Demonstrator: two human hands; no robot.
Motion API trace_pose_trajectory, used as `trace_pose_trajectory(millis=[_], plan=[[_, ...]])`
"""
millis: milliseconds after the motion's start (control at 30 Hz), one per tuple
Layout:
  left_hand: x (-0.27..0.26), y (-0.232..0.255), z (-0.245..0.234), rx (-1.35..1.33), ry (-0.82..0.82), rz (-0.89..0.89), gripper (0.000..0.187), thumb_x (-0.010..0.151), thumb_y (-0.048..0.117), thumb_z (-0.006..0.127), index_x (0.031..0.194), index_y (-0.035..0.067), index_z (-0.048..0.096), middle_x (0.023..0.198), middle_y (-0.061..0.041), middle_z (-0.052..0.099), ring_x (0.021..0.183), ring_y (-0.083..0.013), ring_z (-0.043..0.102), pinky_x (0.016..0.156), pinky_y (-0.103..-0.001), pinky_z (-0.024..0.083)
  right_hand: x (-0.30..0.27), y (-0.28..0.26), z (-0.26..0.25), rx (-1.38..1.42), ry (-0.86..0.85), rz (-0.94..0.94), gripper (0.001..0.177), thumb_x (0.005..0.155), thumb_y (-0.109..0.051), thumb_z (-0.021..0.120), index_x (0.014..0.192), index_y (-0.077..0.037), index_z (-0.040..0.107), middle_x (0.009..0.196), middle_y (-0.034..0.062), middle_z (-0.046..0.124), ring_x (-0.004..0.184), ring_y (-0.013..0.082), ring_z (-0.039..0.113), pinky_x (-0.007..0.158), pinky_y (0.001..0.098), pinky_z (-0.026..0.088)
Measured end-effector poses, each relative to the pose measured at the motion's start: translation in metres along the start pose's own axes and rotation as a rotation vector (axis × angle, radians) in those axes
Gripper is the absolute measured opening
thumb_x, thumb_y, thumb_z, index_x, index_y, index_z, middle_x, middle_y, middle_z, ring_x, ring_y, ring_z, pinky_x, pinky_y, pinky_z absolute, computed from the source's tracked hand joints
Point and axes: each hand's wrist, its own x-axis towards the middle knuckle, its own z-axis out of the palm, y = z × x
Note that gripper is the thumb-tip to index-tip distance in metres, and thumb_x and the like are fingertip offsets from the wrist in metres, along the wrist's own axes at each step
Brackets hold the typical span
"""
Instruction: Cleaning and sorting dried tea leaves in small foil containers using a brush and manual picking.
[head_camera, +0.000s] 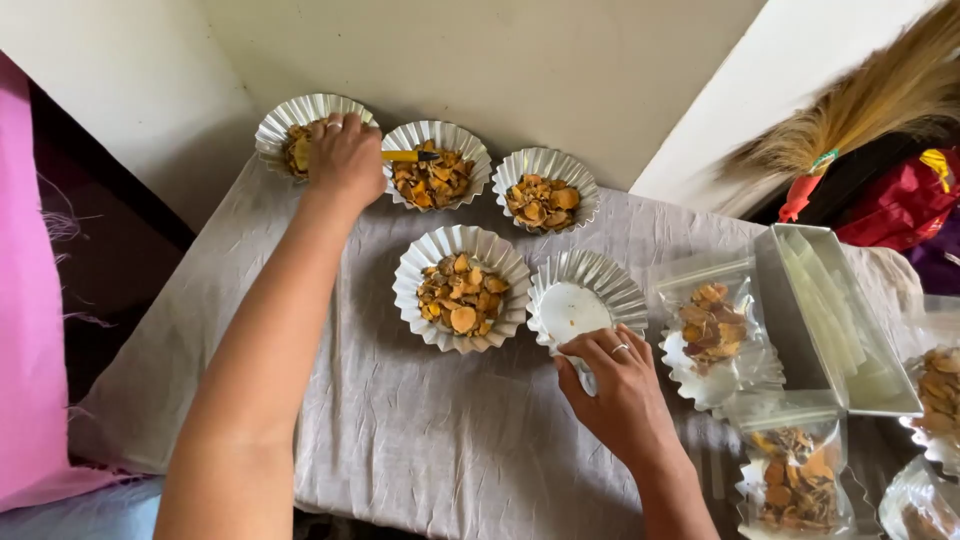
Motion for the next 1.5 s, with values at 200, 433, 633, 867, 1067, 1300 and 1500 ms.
trace_pose_trajectory(millis=[200, 433, 633, 867, 1067, 1300, 1500], plan=[[-0.003, 0.001, 0.007, 0.021, 0.007, 0.039, 0.047, 0.086, -0.01, 0.063, 0.131, 0.004, 0.066, 0.145, -0.021, 0.059, 0.142, -0.0408, 0.045, 0.122, -0.058, 0.022, 0.0, 0.0, -0.002, 0.003, 0.066, -0.013, 0.018, 0.092, -0.025, 0.07, 0.107, -0.014, 0.074, 0.099, -0.0009, 0.074, 0.097, 0.0189, 0.069, 0.114, 0.0502, 0.039], [-0.011, -0.007, -0.002, 0.127, 0.248, 0.127, 0.029, 0.089, 0.002, 0.062, 0.117, 0.005, 0.072, 0.115, -0.014, 0.076, 0.121, -0.0369, 0.064, 0.112, -0.053, 0.035, -0.001, -0.001, -0.005, 0.009, 0.046, 0.001, 0.022, 0.093, -0.028, 0.069, 0.109, -0.014, 0.074, 0.101, -0.0007, 0.074, 0.099, 0.0205, 0.069, 0.114, 0.0526, 0.038], [-0.104, 0.073, -0.077, -0.625, 0.739, 0.072, 0.016, 0.106, 0.024, 0.051, 0.096, 0.014, 0.057, 0.078, -0.001, 0.059, 0.071, -0.0174, 0.045, 0.063, -0.03, 0.038, 0.001, -0.005, -0.008, 0.055, 0.026, 0.019, 0.025, 0.092, -0.029, 0.07, 0.11, -0.012, 0.074, 0.101, 0.0009, 0.074, 0.099, 0.0191, 0.067, 0.113, 0.0522, 0.039], [-0.159, 0.109, -0.041, -1.022, 0.531, 0.165, 0.035, 0.109, 0.036, 0.042, 0.117, 0.002, 0.051, 0.081, -0.011, 0.064, 0.059, -0.0204, 0.066, 0.047, -0.028, 0.055, 0.024, -0.041, -0.003, 0.144, 0.192, -0.096, 0.019, 0.092, -0.017, 0.075, 0.111, -0.014, 0.074, 0.103, 0.002, 0.069, 0.095, 0.0189, 0.072, 0.081, 0.0363, 0.059], [-0.15, 0.093, -0.01, -1.164, 0.491, -0.028, 0.043, 0.109, 0.041, 0.043, 0.123, 0.002, 0.048, 0.089, -0.019, 0.068, 0.073, -0.032, 0.073, 0.061, -0.042, 0.062, 0.095, -0.07, 0.025, 0.14, -0.223, -0.109, 0.018, 0.09, -0.016, 0.068, 0.102, -0.004, 0.074, 0.088, 0.0218, 0.073, 0.081, 0.0443, 0.072, 0.075, 0.0552, 0.057], [-0.142, 0.105, 0.007, -0.9, 0.399, -0.071, 0.044, 0.107, 0.049, 0.039, 0.125, 0.009, 0.047, 0.088, -0.016, 0.068, 0.08, -0.039, 0.072, 0.07, -0.053, 0.061, 0.108, -0.057, 0.053, -0.105, -0.522, -0.019, 0.031, 0.082, -0.022, 0.075, 0.106, -0.003, 0.074, 0.099, 0.0232, 0.073, 0.093, 0.0437, 0.073, 0.084, 0.0521, 0.057], [-0.16, 0.112, -0.017, -0.888, 0.277, -0.113, 0.039, 0.105, 0.044, 0.039, 0.125, 0.012, 0.046, 0.089, -0.018, 0.071, 0.079, -0.0426, 0.072, 0.074, -0.058, 0.059, 0.089, -0.053, 0.047, 0.145, -0.42, 0.025, 0.016, 0.084, -0.021, 0.075, 0.096, -0.011, 0.071, 0.105, 0.0166, 0.067, 0.096, 0.0441, 0.068, 0.079, 0.0533, 0.057]])
